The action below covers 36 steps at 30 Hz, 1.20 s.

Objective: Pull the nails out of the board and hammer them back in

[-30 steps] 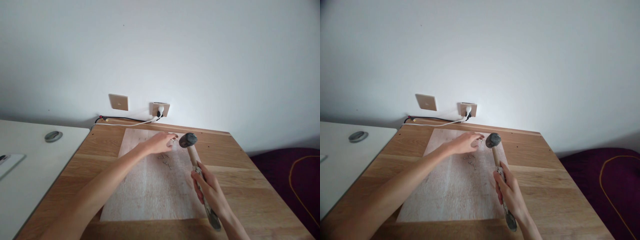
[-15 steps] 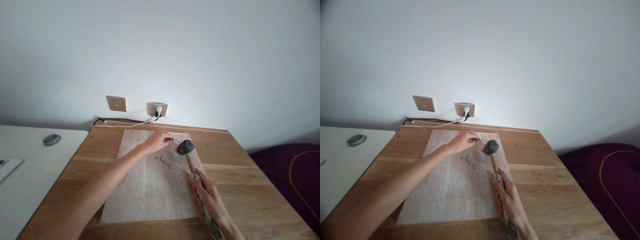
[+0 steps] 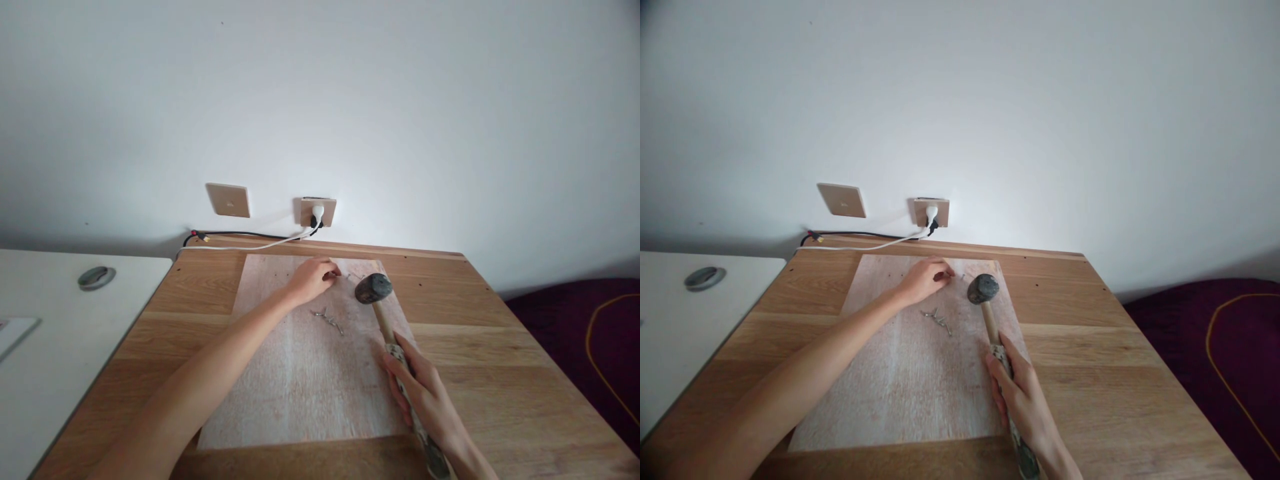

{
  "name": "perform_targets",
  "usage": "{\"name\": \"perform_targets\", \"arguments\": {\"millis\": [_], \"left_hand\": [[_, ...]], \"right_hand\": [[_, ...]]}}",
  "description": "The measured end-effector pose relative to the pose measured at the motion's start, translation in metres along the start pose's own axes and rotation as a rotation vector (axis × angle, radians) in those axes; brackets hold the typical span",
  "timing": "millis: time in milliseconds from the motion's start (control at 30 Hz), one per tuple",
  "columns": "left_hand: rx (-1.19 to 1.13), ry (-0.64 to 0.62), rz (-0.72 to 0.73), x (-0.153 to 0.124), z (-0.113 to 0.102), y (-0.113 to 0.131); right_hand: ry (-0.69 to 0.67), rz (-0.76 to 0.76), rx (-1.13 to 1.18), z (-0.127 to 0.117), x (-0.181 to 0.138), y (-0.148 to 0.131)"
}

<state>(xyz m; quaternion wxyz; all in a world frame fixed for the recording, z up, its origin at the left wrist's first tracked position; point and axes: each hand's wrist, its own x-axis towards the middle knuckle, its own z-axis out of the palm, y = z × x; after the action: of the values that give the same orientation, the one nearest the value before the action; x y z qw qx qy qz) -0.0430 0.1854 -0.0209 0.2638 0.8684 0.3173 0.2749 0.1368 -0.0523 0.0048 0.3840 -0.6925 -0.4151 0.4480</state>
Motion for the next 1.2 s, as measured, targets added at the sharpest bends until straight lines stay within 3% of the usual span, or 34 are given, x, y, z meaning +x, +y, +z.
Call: {"name": "perform_targets", "arguments": {"millis": [267,433,1100,1200], "left_hand": [[-0.114,-0.001,-0.151,0.001,0.005,-0.001],[-0.164,0.024,-0.16,0.0,0.004,-0.003],[-0.186,0.007,-0.191,0.001,0.002,0.0],[-0.119,0.045,-0.114,-0.002,-0.007,-0.001]], "right_hand": [[-0.058,-0.118,-0.069,0.009,0.03,-0.029],[-0.081,-0.151,-0.15,0.017,0.042,-0.035],[-0.094,-0.127,-0.094,0.022,0.038,-0.029],[-0.095,-0.113,-0.075,0.015,0.025,-0.021]]}}
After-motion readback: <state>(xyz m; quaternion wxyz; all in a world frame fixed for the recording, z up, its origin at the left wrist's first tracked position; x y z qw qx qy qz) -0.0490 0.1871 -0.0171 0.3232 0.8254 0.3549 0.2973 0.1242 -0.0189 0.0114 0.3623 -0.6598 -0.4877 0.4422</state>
